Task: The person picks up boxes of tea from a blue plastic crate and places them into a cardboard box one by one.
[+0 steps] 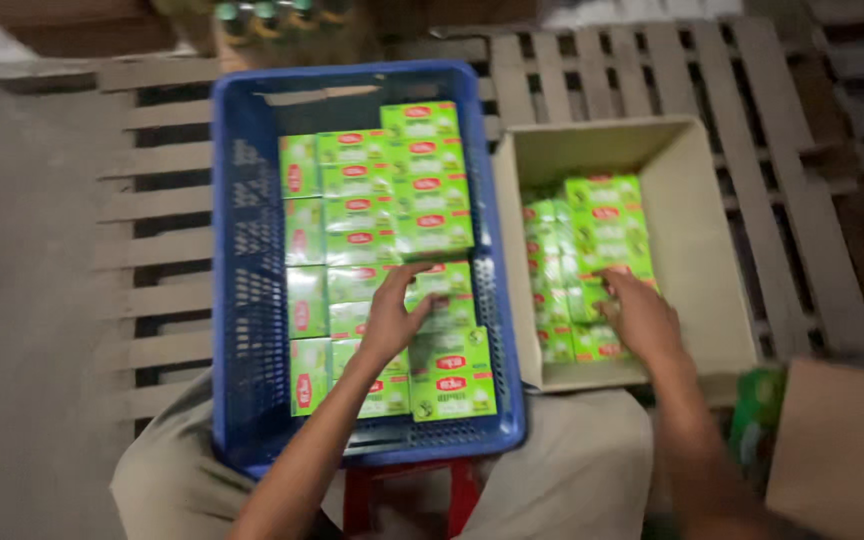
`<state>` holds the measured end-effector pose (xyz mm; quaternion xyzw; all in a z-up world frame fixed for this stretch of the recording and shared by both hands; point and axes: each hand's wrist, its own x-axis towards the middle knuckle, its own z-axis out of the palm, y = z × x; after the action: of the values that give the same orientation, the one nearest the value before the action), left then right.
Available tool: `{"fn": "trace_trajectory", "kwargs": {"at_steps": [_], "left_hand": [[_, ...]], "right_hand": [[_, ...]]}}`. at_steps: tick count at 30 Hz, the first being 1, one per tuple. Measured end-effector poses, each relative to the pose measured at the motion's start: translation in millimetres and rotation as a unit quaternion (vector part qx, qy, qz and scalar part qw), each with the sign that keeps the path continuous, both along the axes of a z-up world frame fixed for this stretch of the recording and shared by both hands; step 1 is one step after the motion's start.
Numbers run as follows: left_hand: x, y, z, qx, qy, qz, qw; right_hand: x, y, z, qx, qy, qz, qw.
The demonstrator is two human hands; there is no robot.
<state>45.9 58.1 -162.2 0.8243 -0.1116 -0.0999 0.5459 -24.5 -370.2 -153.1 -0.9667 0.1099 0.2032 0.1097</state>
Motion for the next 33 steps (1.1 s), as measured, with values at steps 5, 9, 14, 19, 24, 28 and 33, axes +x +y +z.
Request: {"fn": "trace_trajectory", "kwargs": {"at_steps": [5, 9, 14, 19, 24, 28, 33], "left_hand": [[49, 30, -47, 0.131, -0.025, 0.045, 0.99], [74, 20, -74, 0.26, -0.075, -0.017, 0.963], [87, -5, -63, 0.422, -0.071, -0.107, 0.897], [101, -13, -93, 0.454, -0.136, -0.136, 0.87], [116, -11, -133, 0.423, -0.227, -0.12, 0.869], [111, -3, -104, 0.327, -0.146, -0.137, 0.924], [110, 1, -105, 0.241, -0.156, -0.089, 0.954]], "right_hand": [[-12, 70, 51, 0.057, -0.084, -0.025, 0.995], [-13, 72, 26, 0.069, -0.098, -0.027, 0.992], [-12, 61, 5, 0.111, -0.055, -0.015, 0.992], [-6, 60, 3, 0.102, 0.014, -0.034, 0.994], [-7, 62, 9, 0.123, 0.043, -0.051, 0.99], [-7, 66, 12, 0.133, 0.049, -0.05, 0.989], [-10, 58, -3, 0.159, 0.005, -0.043, 0.986]]}}
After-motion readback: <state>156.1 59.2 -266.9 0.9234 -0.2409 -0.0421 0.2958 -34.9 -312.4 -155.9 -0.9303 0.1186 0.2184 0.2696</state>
